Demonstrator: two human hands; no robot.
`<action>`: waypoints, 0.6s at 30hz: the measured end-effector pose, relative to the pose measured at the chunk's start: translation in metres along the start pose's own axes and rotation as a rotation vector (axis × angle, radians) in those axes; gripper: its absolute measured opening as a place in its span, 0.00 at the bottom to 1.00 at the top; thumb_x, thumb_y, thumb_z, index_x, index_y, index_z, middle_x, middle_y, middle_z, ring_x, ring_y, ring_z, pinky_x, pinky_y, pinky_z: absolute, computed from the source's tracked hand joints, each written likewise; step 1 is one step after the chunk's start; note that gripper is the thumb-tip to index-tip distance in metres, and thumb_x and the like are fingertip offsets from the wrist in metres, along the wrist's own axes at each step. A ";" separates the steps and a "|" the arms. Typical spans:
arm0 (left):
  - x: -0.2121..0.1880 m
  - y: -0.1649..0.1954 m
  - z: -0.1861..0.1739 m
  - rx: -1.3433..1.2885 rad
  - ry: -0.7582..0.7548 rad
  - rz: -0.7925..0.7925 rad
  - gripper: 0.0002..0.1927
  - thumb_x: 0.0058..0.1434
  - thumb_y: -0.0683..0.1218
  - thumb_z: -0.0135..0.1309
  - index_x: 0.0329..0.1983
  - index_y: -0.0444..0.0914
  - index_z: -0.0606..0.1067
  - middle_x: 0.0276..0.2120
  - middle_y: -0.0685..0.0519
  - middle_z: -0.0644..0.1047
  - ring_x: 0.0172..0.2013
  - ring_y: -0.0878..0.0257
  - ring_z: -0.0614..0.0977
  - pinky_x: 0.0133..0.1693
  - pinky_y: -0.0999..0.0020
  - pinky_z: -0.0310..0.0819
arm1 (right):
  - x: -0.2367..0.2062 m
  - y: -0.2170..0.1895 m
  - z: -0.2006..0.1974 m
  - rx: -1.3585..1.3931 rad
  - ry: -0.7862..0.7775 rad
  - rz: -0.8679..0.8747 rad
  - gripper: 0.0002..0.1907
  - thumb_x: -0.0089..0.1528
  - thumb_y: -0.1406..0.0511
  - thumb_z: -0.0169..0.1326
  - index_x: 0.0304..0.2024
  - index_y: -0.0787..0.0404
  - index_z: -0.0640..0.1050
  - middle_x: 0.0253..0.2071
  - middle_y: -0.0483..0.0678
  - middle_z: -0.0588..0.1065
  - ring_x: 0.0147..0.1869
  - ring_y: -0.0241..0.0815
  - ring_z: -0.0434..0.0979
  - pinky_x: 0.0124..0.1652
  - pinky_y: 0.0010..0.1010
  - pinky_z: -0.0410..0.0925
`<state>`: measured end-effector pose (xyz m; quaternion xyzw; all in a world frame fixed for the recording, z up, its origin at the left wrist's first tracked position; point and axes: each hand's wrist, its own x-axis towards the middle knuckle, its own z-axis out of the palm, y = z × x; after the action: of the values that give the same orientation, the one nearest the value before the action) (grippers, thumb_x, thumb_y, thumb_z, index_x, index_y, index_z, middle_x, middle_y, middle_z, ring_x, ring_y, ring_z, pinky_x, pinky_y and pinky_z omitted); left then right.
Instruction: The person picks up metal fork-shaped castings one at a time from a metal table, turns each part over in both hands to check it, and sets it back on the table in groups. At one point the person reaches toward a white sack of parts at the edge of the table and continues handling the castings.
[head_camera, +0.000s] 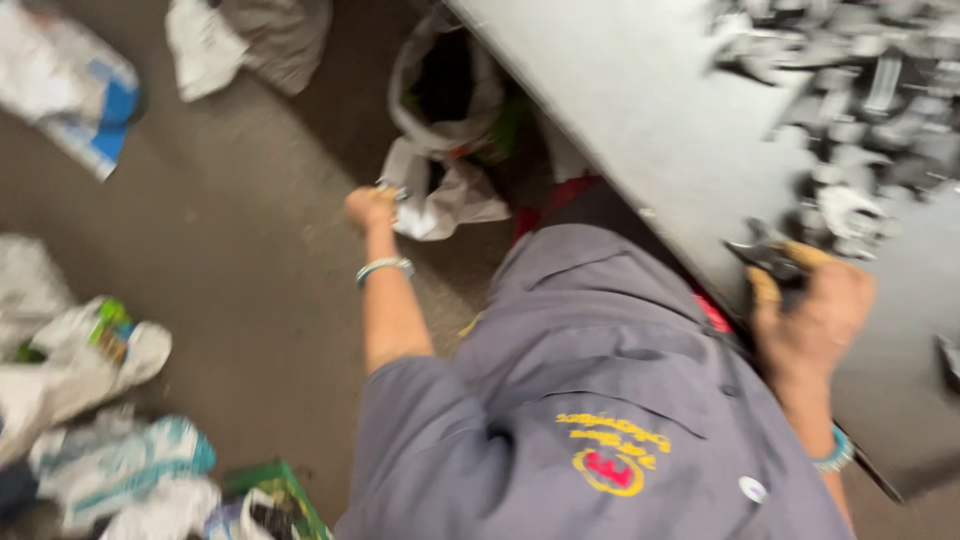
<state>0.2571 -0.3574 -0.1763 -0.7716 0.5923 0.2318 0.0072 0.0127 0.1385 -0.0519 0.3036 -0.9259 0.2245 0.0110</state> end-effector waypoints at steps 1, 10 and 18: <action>-0.006 -0.002 0.006 -0.093 0.022 0.009 0.09 0.47 0.47 0.71 0.28 0.41 0.83 0.25 0.51 0.82 0.23 0.59 0.82 0.28 0.61 0.77 | 0.002 0.003 -0.002 0.020 0.012 0.003 0.20 0.62 0.68 0.73 0.51 0.61 0.76 0.47 0.51 0.74 0.55 0.52 0.70 0.57 0.41 0.65; -0.061 0.098 0.020 -0.907 0.044 0.422 0.19 0.65 0.41 0.65 0.54 0.36 0.71 0.47 0.49 0.77 0.26 0.65 0.77 0.20 0.71 0.73 | -0.008 0.026 -0.010 0.401 0.212 0.235 0.25 0.58 0.71 0.70 0.53 0.65 0.72 0.50 0.52 0.79 0.51 0.43 0.81 0.50 0.31 0.74; -0.248 0.192 0.014 -0.845 -0.411 1.306 0.10 0.69 0.39 0.63 0.51 0.36 0.78 0.45 0.56 0.77 0.42 0.67 0.76 0.43 0.71 0.73 | -0.018 0.039 -0.030 0.967 0.280 0.370 0.26 0.58 0.77 0.66 0.54 0.64 0.68 0.55 0.54 0.77 0.59 0.41 0.78 0.54 0.31 0.73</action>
<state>0.0289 -0.1848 -0.0474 -0.1489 0.7729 0.5313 -0.3134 0.0019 0.1892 -0.0436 0.0730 -0.7445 0.6620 -0.0463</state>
